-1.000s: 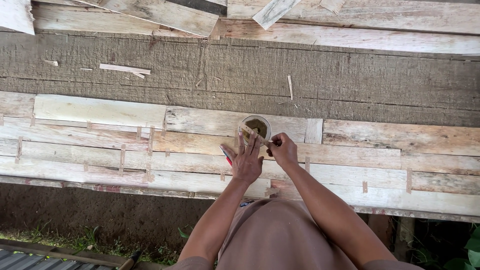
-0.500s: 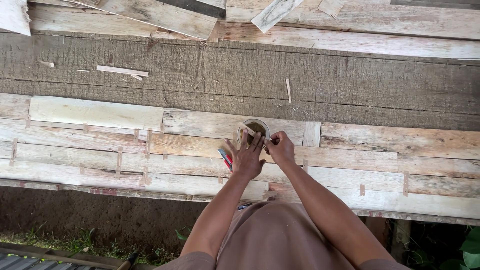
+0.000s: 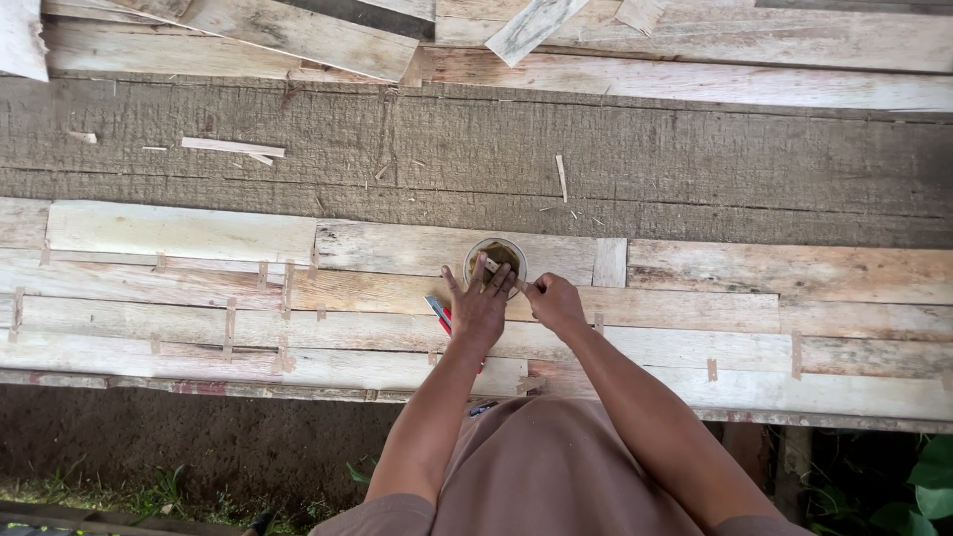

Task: The person uses a utility knife to cut and trim wooden planks on a workbench. They repeatedly position the planks, score the wood, and break off sections, then place the cut pieces into a small container.

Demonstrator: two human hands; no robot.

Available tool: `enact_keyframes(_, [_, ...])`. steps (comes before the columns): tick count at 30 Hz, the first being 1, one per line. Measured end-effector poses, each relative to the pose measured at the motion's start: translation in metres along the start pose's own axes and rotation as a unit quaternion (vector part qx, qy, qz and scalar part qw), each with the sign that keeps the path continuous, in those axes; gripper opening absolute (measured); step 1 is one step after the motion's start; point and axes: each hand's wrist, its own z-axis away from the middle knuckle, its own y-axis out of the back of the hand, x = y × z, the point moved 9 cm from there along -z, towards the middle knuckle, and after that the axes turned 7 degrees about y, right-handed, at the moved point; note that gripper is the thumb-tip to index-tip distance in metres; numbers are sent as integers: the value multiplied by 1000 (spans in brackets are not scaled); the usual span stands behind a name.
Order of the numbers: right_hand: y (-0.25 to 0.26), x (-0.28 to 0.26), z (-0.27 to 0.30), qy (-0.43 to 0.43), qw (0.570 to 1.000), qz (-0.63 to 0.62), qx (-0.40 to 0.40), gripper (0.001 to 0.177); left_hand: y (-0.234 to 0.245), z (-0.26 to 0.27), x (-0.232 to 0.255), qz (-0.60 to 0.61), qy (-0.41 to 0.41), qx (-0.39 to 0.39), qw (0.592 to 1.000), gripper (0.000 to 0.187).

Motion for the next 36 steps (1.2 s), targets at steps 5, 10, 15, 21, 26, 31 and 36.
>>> enact_keyframes(5, [27,15,29,28,997,-63,-17,29,7,5,2,-47,-11,-31,998,63])
enact_keyframes(10, [65,47,70,-1,995,-95,10,26,29,17,7,-114,-15,-42,992,66])
enact_keyframes(15, [105,136,88,-12,961,-255,108,22,54,28,16,-35,15,22,999,69])
enact_keyframes(21, [146,229,105,24,899,-394,191,16,-30,-2,120,388,-1,8,921,34])
enact_keyframes(26, [179,299,126,29,878,-428,213,13,-72,-4,283,784,112,-245,560,41])
enact_keyframes(31, [233,345,162,-2,876,-432,215,16,-55,-27,386,825,116,-234,501,25])
enact_keyframes(36, [261,398,160,-22,866,-438,240,13,-37,-57,438,782,72,-203,585,33])
